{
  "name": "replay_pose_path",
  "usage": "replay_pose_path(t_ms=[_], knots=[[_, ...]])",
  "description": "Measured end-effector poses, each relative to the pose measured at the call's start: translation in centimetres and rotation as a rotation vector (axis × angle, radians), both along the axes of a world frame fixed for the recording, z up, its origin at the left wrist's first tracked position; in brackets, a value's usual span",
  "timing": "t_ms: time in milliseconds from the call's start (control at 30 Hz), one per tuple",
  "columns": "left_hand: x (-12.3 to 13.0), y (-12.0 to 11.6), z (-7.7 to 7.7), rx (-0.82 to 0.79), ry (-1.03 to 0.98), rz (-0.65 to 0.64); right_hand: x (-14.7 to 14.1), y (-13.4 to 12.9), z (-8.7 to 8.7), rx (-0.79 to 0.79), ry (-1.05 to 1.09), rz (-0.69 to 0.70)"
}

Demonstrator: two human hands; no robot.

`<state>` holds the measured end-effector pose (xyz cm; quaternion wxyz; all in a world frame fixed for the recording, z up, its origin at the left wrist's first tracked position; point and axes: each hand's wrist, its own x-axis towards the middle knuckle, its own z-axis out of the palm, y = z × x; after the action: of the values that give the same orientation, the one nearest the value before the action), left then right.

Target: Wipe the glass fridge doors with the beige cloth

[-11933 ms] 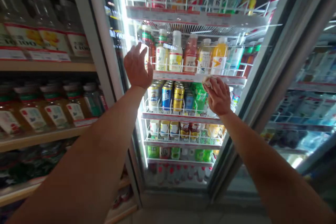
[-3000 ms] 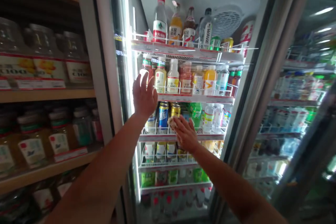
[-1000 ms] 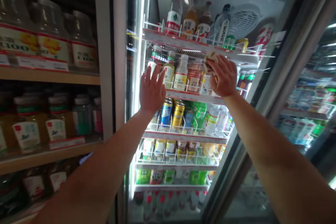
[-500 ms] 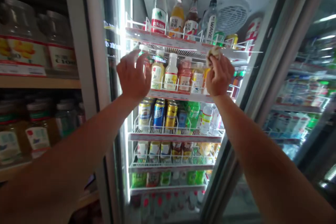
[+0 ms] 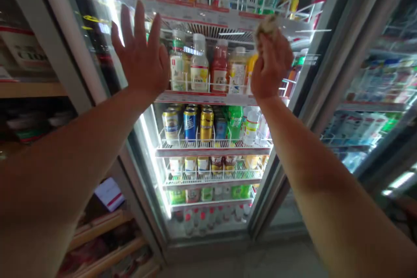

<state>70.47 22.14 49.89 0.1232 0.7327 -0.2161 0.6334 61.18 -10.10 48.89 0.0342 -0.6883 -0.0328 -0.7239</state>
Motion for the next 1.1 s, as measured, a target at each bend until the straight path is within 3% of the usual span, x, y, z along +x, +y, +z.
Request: replay_pose_path(t_ms=[67, 133, 333, 400, 433, 533, 600, 667, 767, 833, 900, 1000, 1033, 1100], knots=[[0.4, 0.1, 0.1, 0.01, 0.029, -0.012, 1.4, -1.1, 0.3, 0.349, -0.225, 0.001], [0.4, 0.1, 0.1, 0.018, 0.047, -0.029, 2.2, -1.7, 0.3, 0.44, -0.273, 0.023], [-0.3, -0.3, 0.0, -0.031, 0.046, -0.086, -0.4, -0.3, -1.6, -0.188, 0.25, 0.078], [-0.3, -0.3, 0.0, -0.027, 0.032, -0.072, -0.9, -0.3, -1.7, -0.196, 0.335, 0.121], [-0.2, -0.2, 0.0, -0.02, 0.032, -0.055, -0.8, -0.5, -1.7, -0.11, 0.303, 0.14], [0.3, -0.1, -0.1, 0.013, 0.041, -0.027, 0.4, -1.3, -1.5, 0.347, 0.004, 0.192], [0.4, -0.1, -0.4, 0.024, 0.038, -0.032, 1.1, -1.2, -2.0, 0.514, -0.124, 0.214], [0.3, -0.1, -0.8, 0.009, 0.039, -0.068, 1.0, -0.8, -3.1, 0.398, -0.082, 0.194], [-0.4, -0.3, -1.3, -0.019, 0.045, -0.157, 0.1, -0.7, -4.8, -0.087, 0.154, 0.137], [-0.8, -0.3, -1.4, -0.025, 0.042, -0.212, -0.2, -1.8, -4.9, -0.28, 0.215, 0.113], [-1.1, -0.4, -1.4, -0.029, 0.044, -0.247, 0.3, -3.4, -4.0, -0.165, 0.059, 0.084], [-1.2, -0.4, -1.4, -0.034, 0.041, -0.26, 1.5, -4.1, -2.2, 0.24, -0.244, 0.044], [-1.2, -0.4, -1.4, -0.03, 0.037, -0.253, 1.7, -3.4, -1.9, 0.271, -0.259, 0.04], [-1.3, -0.4, -1.5, -0.018, 0.026, -0.231, 1.6, -1.1, -1.6, 0.097, -0.122, 0.045]])
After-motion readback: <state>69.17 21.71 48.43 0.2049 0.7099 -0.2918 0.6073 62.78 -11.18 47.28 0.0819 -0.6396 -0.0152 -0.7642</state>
